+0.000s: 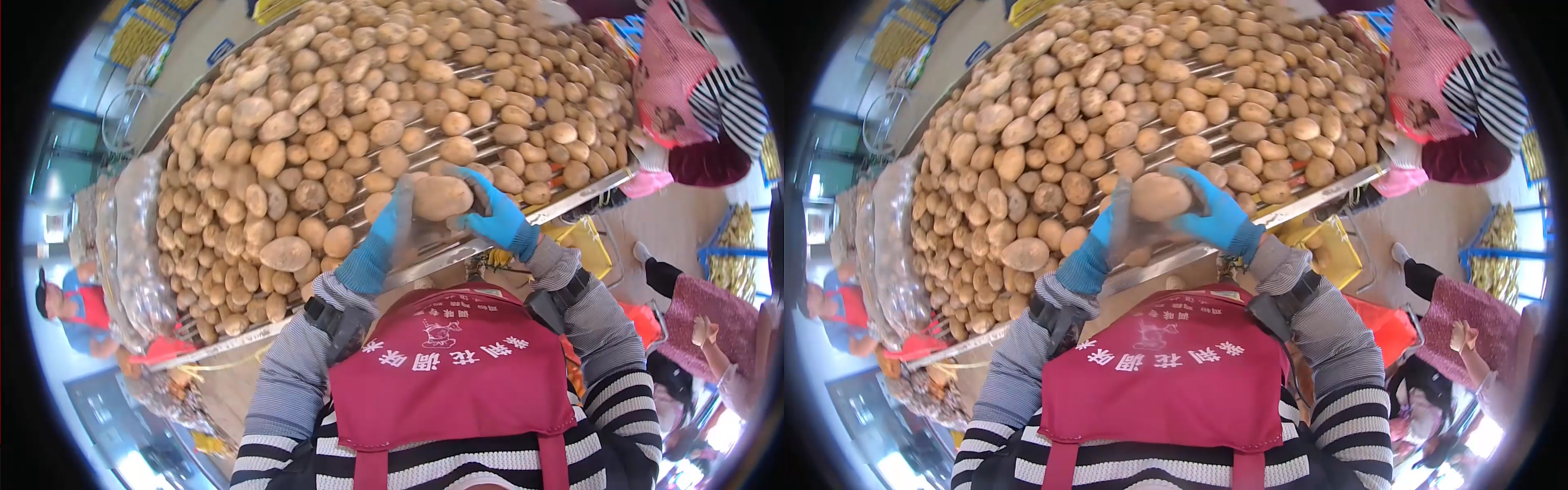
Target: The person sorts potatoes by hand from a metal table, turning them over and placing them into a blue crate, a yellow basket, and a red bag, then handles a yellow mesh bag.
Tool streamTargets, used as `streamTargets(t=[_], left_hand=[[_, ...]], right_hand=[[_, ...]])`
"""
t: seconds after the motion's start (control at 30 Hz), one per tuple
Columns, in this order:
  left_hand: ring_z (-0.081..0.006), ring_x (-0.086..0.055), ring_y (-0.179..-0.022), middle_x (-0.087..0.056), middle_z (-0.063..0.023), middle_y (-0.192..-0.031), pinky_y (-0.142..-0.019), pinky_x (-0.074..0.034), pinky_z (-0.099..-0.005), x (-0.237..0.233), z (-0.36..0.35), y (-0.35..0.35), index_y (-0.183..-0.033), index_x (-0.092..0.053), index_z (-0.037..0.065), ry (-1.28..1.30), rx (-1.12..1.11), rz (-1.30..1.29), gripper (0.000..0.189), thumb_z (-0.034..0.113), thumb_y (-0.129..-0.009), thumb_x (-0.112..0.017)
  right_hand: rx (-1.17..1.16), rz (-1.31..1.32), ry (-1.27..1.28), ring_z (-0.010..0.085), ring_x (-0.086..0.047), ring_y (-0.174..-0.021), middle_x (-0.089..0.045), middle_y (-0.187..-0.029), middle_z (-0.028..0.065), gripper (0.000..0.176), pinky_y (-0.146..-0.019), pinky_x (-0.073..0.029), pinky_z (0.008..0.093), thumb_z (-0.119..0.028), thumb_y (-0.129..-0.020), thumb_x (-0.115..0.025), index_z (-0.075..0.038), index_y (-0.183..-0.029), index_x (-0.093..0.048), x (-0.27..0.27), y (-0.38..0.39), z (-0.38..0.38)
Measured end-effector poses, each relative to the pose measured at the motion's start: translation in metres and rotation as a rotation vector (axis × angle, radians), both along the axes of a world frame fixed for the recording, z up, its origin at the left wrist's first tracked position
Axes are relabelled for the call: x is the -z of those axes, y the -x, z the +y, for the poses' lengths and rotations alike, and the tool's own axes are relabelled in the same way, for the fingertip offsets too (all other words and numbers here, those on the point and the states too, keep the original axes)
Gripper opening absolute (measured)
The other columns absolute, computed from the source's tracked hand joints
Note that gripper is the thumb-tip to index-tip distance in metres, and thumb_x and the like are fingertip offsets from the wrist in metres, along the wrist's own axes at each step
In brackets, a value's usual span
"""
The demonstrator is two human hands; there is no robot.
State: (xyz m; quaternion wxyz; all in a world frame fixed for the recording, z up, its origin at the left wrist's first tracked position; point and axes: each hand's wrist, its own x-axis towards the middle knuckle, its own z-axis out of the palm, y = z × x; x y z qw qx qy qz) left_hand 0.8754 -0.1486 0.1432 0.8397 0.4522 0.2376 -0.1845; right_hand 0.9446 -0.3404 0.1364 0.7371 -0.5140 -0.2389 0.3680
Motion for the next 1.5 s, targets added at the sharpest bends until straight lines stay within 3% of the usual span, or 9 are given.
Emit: streamTargets(t=[0.23, 0.43, 0.73, 0.8, 0.9, 1.0, 1.1, 1.2, 1.5], left_hand=[[-0.0176, -0.060, -0.098, -0.052, -0.0132, -0.127, -0.083, -0.053, -0.0323, 0.025, 0.020, 0.035, -0.142, -0.035, 0.006, -0.988, -0.071, -0.661, 0.064, 0.039, -0.095, -0.061], [-0.0167, -0.054, -0.102, -0.055, -0.0110, -0.114, -0.090, -0.048, -0.0308, 0.048, 0.017, 0.035, -0.132, -0.042, -0.001, -0.232, -0.240, -0.245, 0.046, 0.023, -0.096, -0.059], [-0.0173, -0.061, -0.078, -0.061, -0.0095, -0.083, -0.069, -0.051, -0.0286, 0.109, 0.040, 0.020, -0.113, -0.059, 0.008, -0.849, -0.292, -0.139, 0.044, 0.044, -0.103, -0.037], [-0.0265, -0.060, -0.061, -0.066, -0.0142, -0.083, -0.055, -0.052, -0.0357, 0.068, 0.060, 0.027, -0.104, -0.063, 0.004, -0.557, -0.146, 0.108, 0.048, 0.044, -0.102, -0.036], [-0.0253, -0.062, -0.100, -0.067, -0.0145, -0.104, -0.091, -0.048, -0.0357, 0.046, 0.079, 0.021, -0.114, -0.063, 0.003, -0.201, -0.109, 0.382, 0.047, 0.040, -0.103, -0.037], [-0.0203, -0.059, -0.105, -0.065, -0.0132, -0.111, -0.096, -0.046, -0.0335, 0.095, 0.086, 0.030, -0.123, -0.058, 0.001, -0.515, -0.222, -0.237, 0.046, 0.037, -0.104, -0.036], [-0.0179, -0.056, -0.110, -0.062, -0.0111, -0.119, -0.102, -0.042, -0.0324, 0.057, 0.087, 0.046, -0.130, -0.054, 0.002, -0.221, -0.214, -0.283, 0.044, 0.035, -0.104, -0.038], [-0.0162, -0.060, -0.101, -0.055, -0.0081, -0.125, -0.070, -0.060, -0.0275, 0.053, 0.095, 0.053, -0.135, -0.045, 0.007, -0.369, -0.090, -0.336, 0.043, 0.034, -0.102, -0.047], [-0.0198, -0.059, -0.108, -0.063, -0.0126, -0.118, -0.095, -0.048, -0.0308, 0.074, 0.115, 0.054, -0.126, -0.055, -0.004, -0.471, -0.351, -0.302, 0.040, 0.026, -0.102, -0.041]], right_hand=[[-0.136, 0.158, 0.051, 0.0176, -0.047, -0.125, -0.043, -0.141, 0.0120, 0.069, -0.103, -0.043, 0.0311, -0.003, -0.088, -0.062, -0.004, -0.148, -0.027, 0.015, -0.001, 0.032], [-0.149, 0.150, 0.159, 0.0171, -0.049, -0.120, -0.048, -0.135, 0.0119, 0.068, -0.100, -0.044, 0.0301, -0.013, -0.090, -0.064, -0.004, -0.147, -0.028, 0.033, 0.005, 0.054], [-0.246, -0.036, 0.287, 0.0179, -0.048, -0.122, -0.048, -0.135, 0.0132, 0.059, -0.101, -0.044, 0.0308, -0.016, -0.093, -0.063, -0.003, -0.142, -0.032, 0.038, 0.002, 0.069], [-0.299, 0.104, 0.253, 0.0182, -0.048, -0.123, -0.048, -0.135, 0.0134, 0.061, -0.101, -0.045, 0.0317, -0.017, -0.093, -0.064, -0.003, -0.142, -0.032, 0.031, 0.001, 0.071], [-0.355, -0.005, 0.180, 0.0180, -0.052, -0.119, -0.049, -0.134, 0.0124, 0.059, -0.097, -0.048, 0.0311, -0.020, -0.095, -0.062, -0.003, -0.143, -0.032, 0.015, 0.005, 0.087], [-0.344, 0.104, 0.260, 0.0160, -0.057, -0.110, -0.050, -0.131, 0.0101, 0.056, -0.091, -0.051, 0.0283, -0.021, -0.096, -0.059, -0.005, -0.143, -0.032, 0.019, 0.000, 0.094], [-0.342, 0.218, 0.249, 0.0140, -0.059, -0.103, -0.051, -0.129, 0.0080, 0.054, -0.086, -0.053, 0.0266, -0.023, -0.098, -0.056, -0.006, -0.143, -0.032, 0.035, -0.006, 0.098], [-0.367, 0.333, 0.152, 0.0154, -0.055, -0.113, -0.049, -0.133, 0.0082, 0.054, -0.090, -0.050, 0.0280, -0.024, -0.098, -0.056, -0.006, -0.143, -0.032, 0.026, 0.001, 0.111], [-0.431, -0.079, 0.220, 0.0180, -0.047, -0.124, -0.044, -0.138, 0.0117, 0.070, -0.101, -0.044, 0.0315, -0.015, -0.091, -0.064, -0.005, -0.147, -0.025, 0.024, 0.012, 0.136]])
